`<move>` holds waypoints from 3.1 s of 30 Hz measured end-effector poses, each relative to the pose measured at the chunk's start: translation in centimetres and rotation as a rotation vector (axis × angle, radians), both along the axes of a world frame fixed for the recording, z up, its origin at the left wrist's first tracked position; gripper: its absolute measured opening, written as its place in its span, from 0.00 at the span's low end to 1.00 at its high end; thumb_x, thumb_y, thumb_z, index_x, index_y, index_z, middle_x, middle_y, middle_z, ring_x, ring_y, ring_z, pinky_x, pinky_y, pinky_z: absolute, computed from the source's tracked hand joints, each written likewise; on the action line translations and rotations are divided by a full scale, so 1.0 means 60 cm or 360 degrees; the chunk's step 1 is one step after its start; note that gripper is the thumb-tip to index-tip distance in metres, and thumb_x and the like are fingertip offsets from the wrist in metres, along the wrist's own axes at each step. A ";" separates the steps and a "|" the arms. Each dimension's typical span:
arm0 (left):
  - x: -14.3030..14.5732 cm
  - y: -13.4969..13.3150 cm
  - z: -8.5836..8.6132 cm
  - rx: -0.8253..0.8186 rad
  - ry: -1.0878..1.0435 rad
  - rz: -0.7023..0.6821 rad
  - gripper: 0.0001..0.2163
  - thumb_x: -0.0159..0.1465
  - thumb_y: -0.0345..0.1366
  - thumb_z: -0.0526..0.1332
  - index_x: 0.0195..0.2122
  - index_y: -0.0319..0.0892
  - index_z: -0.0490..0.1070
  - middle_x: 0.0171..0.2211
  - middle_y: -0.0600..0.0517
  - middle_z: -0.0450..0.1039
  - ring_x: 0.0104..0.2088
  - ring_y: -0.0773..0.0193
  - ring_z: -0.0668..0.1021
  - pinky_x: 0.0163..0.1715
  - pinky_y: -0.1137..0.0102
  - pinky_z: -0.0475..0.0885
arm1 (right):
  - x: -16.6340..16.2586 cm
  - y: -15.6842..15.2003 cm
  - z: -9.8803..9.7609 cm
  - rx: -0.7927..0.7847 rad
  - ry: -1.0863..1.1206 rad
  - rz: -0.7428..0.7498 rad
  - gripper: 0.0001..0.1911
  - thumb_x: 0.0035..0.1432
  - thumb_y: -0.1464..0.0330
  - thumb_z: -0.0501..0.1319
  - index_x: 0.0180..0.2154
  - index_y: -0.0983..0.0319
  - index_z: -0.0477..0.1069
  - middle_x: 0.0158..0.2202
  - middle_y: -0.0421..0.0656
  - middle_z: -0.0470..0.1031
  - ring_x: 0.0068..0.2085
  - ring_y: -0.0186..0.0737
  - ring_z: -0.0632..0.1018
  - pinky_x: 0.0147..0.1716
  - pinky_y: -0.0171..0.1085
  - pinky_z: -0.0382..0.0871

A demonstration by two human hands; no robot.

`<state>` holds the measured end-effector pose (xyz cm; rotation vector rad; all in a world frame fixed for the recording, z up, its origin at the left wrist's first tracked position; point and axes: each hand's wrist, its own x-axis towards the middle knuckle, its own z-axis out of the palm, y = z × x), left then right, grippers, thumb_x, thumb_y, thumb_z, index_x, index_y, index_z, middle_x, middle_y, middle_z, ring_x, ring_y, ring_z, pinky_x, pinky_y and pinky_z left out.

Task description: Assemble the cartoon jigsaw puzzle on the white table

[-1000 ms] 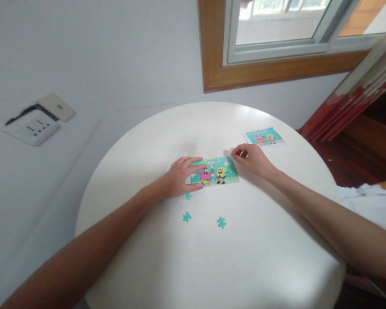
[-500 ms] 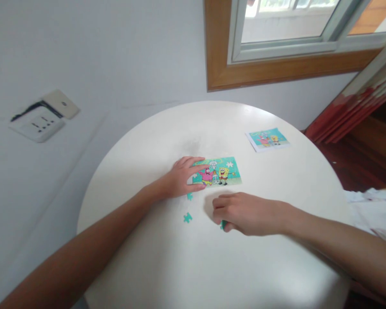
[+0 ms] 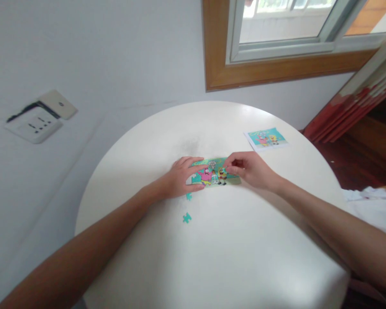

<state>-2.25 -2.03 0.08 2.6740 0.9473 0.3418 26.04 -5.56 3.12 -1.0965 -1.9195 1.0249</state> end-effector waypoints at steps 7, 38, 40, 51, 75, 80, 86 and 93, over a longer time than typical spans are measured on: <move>-0.001 0.003 -0.003 0.0012 0.0004 -0.0008 0.30 0.64 0.53 0.63 0.65 0.52 0.64 0.67 0.45 0.59 0.64 0.46 0.63 0.64 0.49 0.57 | 0.018 0.053 -0.037 0.0025 -0.0165 -0.0467 0.07 0.54 0.67 0.62 0.29 0.64 0.76 0.27 0.44 0.78 0.28 0.36 0.72 0.29 0.38 0.66; 0.000 0.002 -0.001 0.0008 0.0015 -0.0005 0.30 0.65 0.54 0.62 0.66 0.52 0.63 0.67 0.45 0.58 0.65 0.46 0.63 0.65 0.50 0.56 | 0.028 0.055 -0.056 0.0349 -0.0464 -0.0284 0.21 0.50 0.81 0.52 0.33 0.62 0.82 0.39 0.46 0.75 0.37 0.40 0.75 0.40 0.39 0.69; 0.000 0.001 -0.001 0.0001 0.0011 -0.0002 0.29 0.65 0.53 0.62 0.66 0.52 0.63 0.67 0.45 0.59 0.65 0.46 0.62 0.65 0.50 0.56 | 0.027 0.055 -0.054 0.0405 -0.0441 -0.0329 0.22 0.50 0.81 0.51 0.34 0.61 0.82 0.39 0.46 0.75 0.37 0.40 0.75 0.39 0.39 0.69; 0.000 0.002 0.000 0.0014 0.0035 -0.0005 0.30 0.65 0.54 0.61 0.66 0.51 0.63 0.67 0.44 0.59 0.65 0.46 0.63 0.65 0.50 0.56 | 0.030 0.052 -0.048 0.0429 -0.0558 -0.0286 0.23 0.50 0.82 0.52 0.34 0.60 0.83 0.41 0.45 0.75 0.39 0.40 0.76 0.40 0.39 0.68; -0.024 -0.026 0.080 -0.0630 0.0215 0.0192 0.11 0.55 0.41 0.72 0.34 0.42 0.74 0.29 0.55 0.73 0.30 0.65 0.74 0.31 0.73 0.65 | 0.025 0.041 -0.039 0.0528 -0.0455 -0.0389 0.18 0.54 0.81 0.54 0.36 0.62 0.81 0.38 0.46 0.77 0.35 0.41 0.76 0.35 0.38 0.67; -0.028 -0.028 0.072 -0.0653 0.0194 0.0219 0.07 0.58 0.35 0.67 0.36 0.42 0.73 0.33 0.54 0.72 0.33 0.64 0.74 0.34 0.72 0.66 | 0.024 0.042 -0.042 0.0513 -0.0464 -0.0377 0.17 0.54 0.81 0.54 0.35 0.62 0.80 0.38 0.46 0.77 0.35 0.40 0.76 0.36 0.38 0.67; -0.031 -0.037 0.077 -0.0531 0.0173 0.0090 0.06 0.58 0.29 0.64 0.36 0.42 0.70 0.36 0.53 0.71 0.34 0.65 0.73 0.34 0.72 0.64 | 0.023 0.043 -0.049 0.0486 -0.0424 -0.0368 0.17 0.54 0.80 0.54 0.35 0.62 0.80 0.38 0.45 0.77 0.35 0.39 0.75 0.37 0.39 0.68; -0.016 -0.003 0.058 -0.0621 -0.0483 0.0406 0.04 0.59 0.34 0.64 0.33 0.41 0.72 0.27 0.55 0.73 0.30 0.66 0.76 0.33 0.73 0.69 | 0.022 0.043 -0.047 0.0498 -0.0407 -0.0361 0.16 0.54 0.80 0.55 0.35 0.62 0.79 0.37 0.45 0.77 0.35 0.40 0.75 0.37 0.39 0.68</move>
